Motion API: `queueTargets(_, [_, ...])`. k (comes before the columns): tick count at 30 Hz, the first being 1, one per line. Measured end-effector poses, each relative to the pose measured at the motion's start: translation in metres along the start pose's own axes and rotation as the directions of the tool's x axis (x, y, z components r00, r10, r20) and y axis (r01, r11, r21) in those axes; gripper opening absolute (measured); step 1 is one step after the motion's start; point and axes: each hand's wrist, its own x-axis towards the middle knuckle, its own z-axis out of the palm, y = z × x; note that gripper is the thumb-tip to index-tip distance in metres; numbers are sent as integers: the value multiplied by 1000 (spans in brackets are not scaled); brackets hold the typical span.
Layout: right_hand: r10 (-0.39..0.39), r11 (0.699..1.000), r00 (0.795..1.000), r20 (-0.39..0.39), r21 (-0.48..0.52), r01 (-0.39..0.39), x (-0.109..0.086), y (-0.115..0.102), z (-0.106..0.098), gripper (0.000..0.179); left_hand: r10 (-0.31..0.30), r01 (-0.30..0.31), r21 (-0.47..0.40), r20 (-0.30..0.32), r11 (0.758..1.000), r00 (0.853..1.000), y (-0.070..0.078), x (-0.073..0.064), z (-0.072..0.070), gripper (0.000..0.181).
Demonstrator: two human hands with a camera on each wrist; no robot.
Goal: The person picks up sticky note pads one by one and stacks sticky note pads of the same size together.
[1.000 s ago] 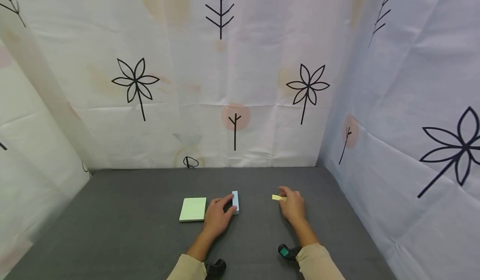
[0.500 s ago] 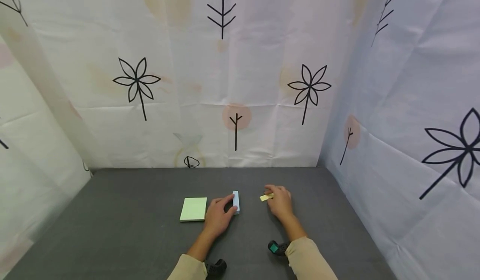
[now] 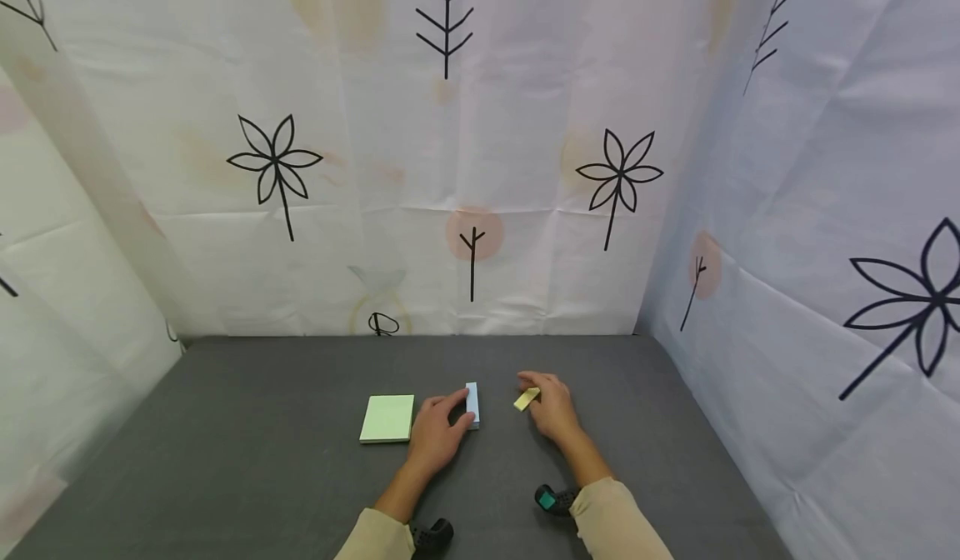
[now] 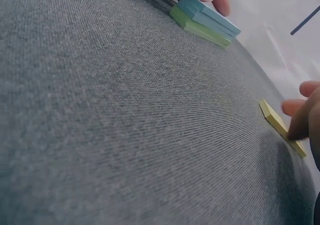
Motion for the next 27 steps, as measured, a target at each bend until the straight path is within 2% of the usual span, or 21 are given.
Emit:
queueTargets(5, [-29, 1000, 999, -33, -7, 28, -4, 0, 0, 43, -4, 4, 1, -2, 1000, 1000, 0, 0, 0, 40])
queueTargets(12, [-58, 990, 998, -38, -128, 53, -5, 3, 2, 51, -13, 13, -2, 0, 1000, 1000, -1, 1, 1, 41])
queueTargets(20, [-75, 964, 997, -29, -258, 65, -5, 0, -1, 59, -3, 3, 5, -6, 1000, 1000, -1, 1, 2, 40])
queueTargets(27, [-86, 966, 996, -27, -246, 77, -8, -1, -6, 56, -9, 9, 8, 0, 1000, 1000, 0, 0, 1, 40])
